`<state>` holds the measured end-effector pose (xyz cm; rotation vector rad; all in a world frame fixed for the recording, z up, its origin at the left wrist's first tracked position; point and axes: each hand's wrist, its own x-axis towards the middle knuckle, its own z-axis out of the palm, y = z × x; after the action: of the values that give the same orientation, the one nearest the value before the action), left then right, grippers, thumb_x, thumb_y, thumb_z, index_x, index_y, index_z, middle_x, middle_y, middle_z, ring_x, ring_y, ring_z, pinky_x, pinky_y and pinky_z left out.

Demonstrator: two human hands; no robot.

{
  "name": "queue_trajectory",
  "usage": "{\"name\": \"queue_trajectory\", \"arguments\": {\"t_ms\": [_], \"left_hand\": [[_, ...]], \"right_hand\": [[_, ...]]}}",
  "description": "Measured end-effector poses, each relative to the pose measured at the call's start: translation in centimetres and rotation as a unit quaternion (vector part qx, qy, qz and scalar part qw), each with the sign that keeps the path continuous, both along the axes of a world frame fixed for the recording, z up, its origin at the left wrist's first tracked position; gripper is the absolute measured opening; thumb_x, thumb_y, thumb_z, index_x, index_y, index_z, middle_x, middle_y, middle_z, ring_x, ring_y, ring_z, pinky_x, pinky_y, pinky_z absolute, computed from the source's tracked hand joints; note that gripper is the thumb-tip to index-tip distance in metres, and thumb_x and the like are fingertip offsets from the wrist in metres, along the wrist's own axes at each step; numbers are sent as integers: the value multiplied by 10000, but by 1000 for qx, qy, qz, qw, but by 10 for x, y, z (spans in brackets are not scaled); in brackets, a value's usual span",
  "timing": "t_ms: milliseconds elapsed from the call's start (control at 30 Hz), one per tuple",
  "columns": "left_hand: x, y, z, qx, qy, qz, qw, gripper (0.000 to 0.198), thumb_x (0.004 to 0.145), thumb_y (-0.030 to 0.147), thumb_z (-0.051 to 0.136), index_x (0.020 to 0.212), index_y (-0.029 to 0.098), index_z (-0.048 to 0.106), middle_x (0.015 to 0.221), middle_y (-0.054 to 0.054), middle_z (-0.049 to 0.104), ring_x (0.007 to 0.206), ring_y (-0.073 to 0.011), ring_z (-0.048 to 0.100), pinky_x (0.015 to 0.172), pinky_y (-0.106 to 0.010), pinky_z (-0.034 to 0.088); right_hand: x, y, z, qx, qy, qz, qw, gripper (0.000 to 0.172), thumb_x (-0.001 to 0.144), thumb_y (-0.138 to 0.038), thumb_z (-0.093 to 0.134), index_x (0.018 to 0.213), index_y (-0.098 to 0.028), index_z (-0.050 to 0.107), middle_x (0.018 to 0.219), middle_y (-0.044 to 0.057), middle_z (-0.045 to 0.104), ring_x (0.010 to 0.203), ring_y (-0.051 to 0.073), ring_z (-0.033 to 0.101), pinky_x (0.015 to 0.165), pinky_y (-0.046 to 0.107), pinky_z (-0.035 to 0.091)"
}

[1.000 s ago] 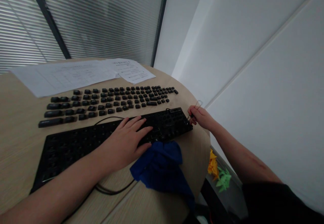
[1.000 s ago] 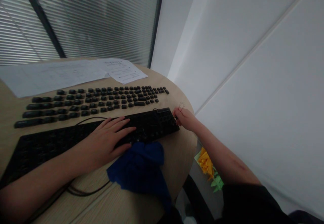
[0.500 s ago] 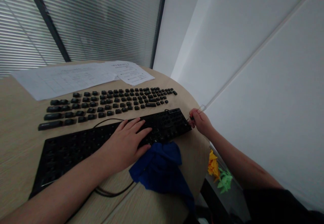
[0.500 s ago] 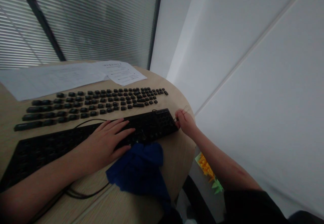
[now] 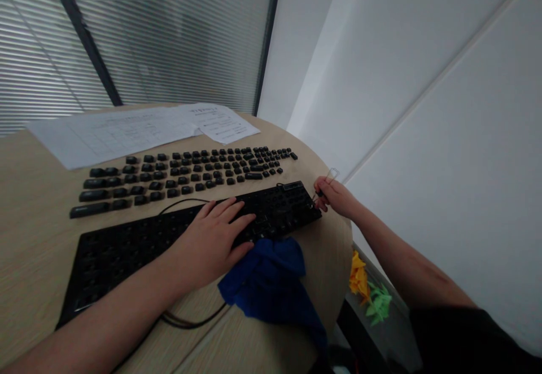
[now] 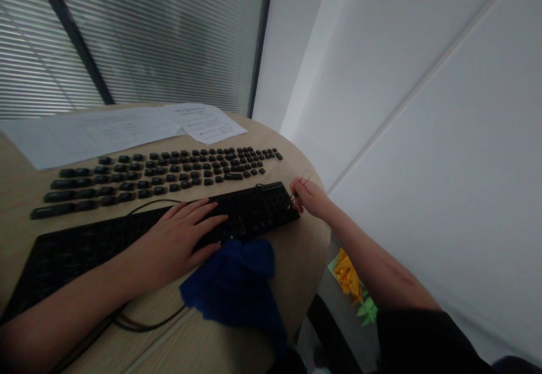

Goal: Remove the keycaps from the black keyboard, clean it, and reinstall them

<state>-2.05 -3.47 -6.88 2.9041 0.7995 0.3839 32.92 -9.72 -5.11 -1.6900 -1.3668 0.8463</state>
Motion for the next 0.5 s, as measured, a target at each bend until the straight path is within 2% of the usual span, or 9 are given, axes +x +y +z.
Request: {"name": "queue_trajectory", "arguments": {"t_ms": [167, 267, 500], "left_hand": [[0, 0, 1, -2, -7, -3, 1000, 520, 955, 492, 572, 1407, 247, 654, 1540, -160, 566, 1471, -397, 460, 1196, -627, 330], [0, 0, 3, 1, 4, -4, 1000, 517, 947, 490, 586, 1403, 257, 656, 1531, -154, 577, 1471, -392, 461, 1192, -620, 338], [1, -1, 3, 6, 0, -6, 1000, 512, 943, 480, 610, 1388, 234, 671, 1509, -166, 594, 1465, -396, 468, 1196, -609, 337]], "right_hand": [[0, 1, 2, -18, -12, 33, 999, 412, 929, -636, 493, 809, -246, 438, 471, -101, 422, 394, 127, 522, 418, 220, 293], [0, -2, -1, -17, -40, 53, 998, 393, 946, -596, 483, 777, -244, 441, 487, -81, 458, 400, 117, 491, 428, 228, 295], [-11, -20, -17, 52, -80, 8, 995, 346, 978, -516, 471, 755, -252, 458, 484, -60, 475, 430, 126, 437, 458, 254, 329]]}}
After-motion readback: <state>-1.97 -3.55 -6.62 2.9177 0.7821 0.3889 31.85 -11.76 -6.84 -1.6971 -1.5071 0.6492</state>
